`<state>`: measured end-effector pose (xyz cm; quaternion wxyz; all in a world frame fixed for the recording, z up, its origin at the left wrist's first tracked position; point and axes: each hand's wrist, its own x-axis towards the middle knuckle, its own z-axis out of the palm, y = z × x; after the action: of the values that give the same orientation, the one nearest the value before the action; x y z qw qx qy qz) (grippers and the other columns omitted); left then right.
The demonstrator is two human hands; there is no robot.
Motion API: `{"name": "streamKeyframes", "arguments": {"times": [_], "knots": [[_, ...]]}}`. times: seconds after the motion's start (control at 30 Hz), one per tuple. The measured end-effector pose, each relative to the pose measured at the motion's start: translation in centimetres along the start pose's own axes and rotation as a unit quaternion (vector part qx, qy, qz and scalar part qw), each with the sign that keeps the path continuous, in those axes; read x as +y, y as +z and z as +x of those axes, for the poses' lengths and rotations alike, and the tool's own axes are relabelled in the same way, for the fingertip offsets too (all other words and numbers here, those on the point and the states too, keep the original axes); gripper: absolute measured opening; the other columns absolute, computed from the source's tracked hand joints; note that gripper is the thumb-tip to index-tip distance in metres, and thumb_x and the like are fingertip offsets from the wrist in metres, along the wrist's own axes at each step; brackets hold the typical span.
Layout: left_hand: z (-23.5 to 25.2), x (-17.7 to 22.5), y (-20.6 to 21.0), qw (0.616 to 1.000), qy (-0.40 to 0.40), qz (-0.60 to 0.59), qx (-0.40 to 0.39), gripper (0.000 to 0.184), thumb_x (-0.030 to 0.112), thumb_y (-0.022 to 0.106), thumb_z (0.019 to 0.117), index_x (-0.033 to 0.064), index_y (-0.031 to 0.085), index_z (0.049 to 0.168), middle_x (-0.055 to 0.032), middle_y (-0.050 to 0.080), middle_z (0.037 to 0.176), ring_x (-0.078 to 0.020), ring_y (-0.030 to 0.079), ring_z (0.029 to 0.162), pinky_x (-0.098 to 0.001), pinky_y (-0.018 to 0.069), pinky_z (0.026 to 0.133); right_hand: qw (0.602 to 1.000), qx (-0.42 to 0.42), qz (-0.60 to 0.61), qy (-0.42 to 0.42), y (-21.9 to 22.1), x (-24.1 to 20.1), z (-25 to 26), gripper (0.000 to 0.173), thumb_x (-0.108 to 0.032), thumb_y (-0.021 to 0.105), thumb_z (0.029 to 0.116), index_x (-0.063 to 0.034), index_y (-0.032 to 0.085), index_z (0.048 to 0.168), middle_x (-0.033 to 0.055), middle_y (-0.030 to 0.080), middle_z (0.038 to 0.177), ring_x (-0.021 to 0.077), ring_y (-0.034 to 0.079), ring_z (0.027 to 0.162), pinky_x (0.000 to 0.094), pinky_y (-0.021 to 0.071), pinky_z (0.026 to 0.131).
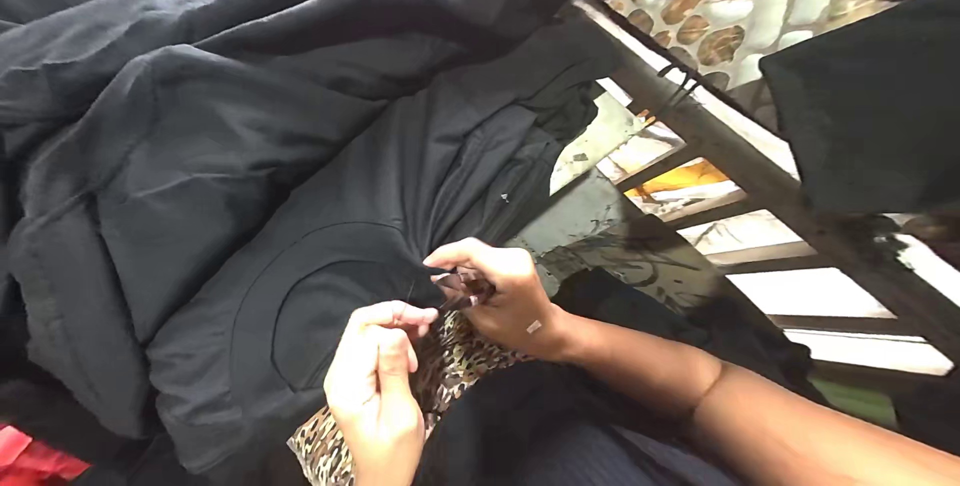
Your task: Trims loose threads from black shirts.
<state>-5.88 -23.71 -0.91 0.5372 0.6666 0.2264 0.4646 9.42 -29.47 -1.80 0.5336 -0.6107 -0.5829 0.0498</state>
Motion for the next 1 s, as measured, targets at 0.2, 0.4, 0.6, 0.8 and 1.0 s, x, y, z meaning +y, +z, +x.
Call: {"name": "streamKeyframes", "arguments": {"times": [0.2, 0.4, 0.6, 0.8, 1.0], "knots": [[1.1, -1.2, -0.5, 0.987, -0.029, -0.158, 0.008, 0.034, 0.034, 0.051, 0.1064, 0.0253, 0.069, 0.079, 0.0147, 0.069, 0.095, -0.0019, 0.064, 0.106, -0.0256, 0.0470, 0.106, 0.996, -0.028, 0.080, -0.012, -1.1, 0.9, 0.1, 0.008, 0.004, 0.055, 0.0919, 0.0068, 0.061, 0.096, 0.0061, 0.059, 0.075, -0.0031, 0.049, 0.066, 0.0075, 0.0410, 0.064], [1.9, -1.0, 0.3, 0.938, -0.096, -0.330, 0.031, 0.035, 0.025, 0.053, 0.1058, 0.0121, 0.071, 0.079, 0.0032, 0.070, 0.077, -0.0027, 0.066, 0.069, -0.0163, 0.0539, 0.063, 0.994, -0.093, -0.037, -0.040, -1.8, 0.7, 0.4, 0.018, -0.002, 0.053, 0.0936, 0.0012, 0.070, 0.099, 0.0095, 0.070, 0.091, 0.0070, 0.061, 0.075, 0.0169, 0.0494, 0.068], [1.7, -0.3, -0.9, 0.981, -0.037, -0.185, 0.049, 0.036, 0.024, 0.047, 0.1085, 0.0168, 0.066, 0.079, 0.0094, 0.067, 0.078, -0.0016, 0.065, 0.073, -0.0180, 0.0568, 0.070, 0.951, -0.143, -0.261, -0.081, -2.9, -0.9, 0.4, 0.039, -0.039, 0.050, 0.1030, -0.0062, 0.071, 0.103, 0.0107, 0.073, 0.097, 0.0197, 0.062, 0.064, 0.0328, 0.0440, 0.053], [0.0, 0.1, -0.7, 0.995, 0.059, -0.053, -0.058, 0.033, 0.019, 0.051, 0.1057, 0.0043, 0.063, 0.079, -0.0012, 0.063, 0.078, -0.0035, 0.063, 0.079, -0.0182, 0.0534, 0.074, 0.929, -0.122, -0.349, -0.029, -1.8, -1.7, 0.1, 0.036, -0.024, 0.049, 0.1041, 0.0023, 0.073, 0.098, 0.0172, 0.068, 0.078, 0.0302, 0.060, 0.050, 0.0428, 0.0439, 0.042], [-5.2, 2.4, -4.2, 0.942, 0.098, 0.278, -0.160, 0.063, 0.066, 0.050, 0.0960, 0.0091, 0.068, 0.075, -0.0104, 0.073, 0.087, -0.0189, 0.070, 0.075, -0.0318, 0.0560, 0.062, 0.975, -0.149, -0.146, -0.076, -1.6, -3.6, 1.0, 0.036, -0.034, 0.048, 0.1094, -0.0020, 0.064, 0.104, 0.0090, 0.060, 0.076, 0.0125, 0.055, 0.064, 0.0240, 0.0434, 0.057]]}}
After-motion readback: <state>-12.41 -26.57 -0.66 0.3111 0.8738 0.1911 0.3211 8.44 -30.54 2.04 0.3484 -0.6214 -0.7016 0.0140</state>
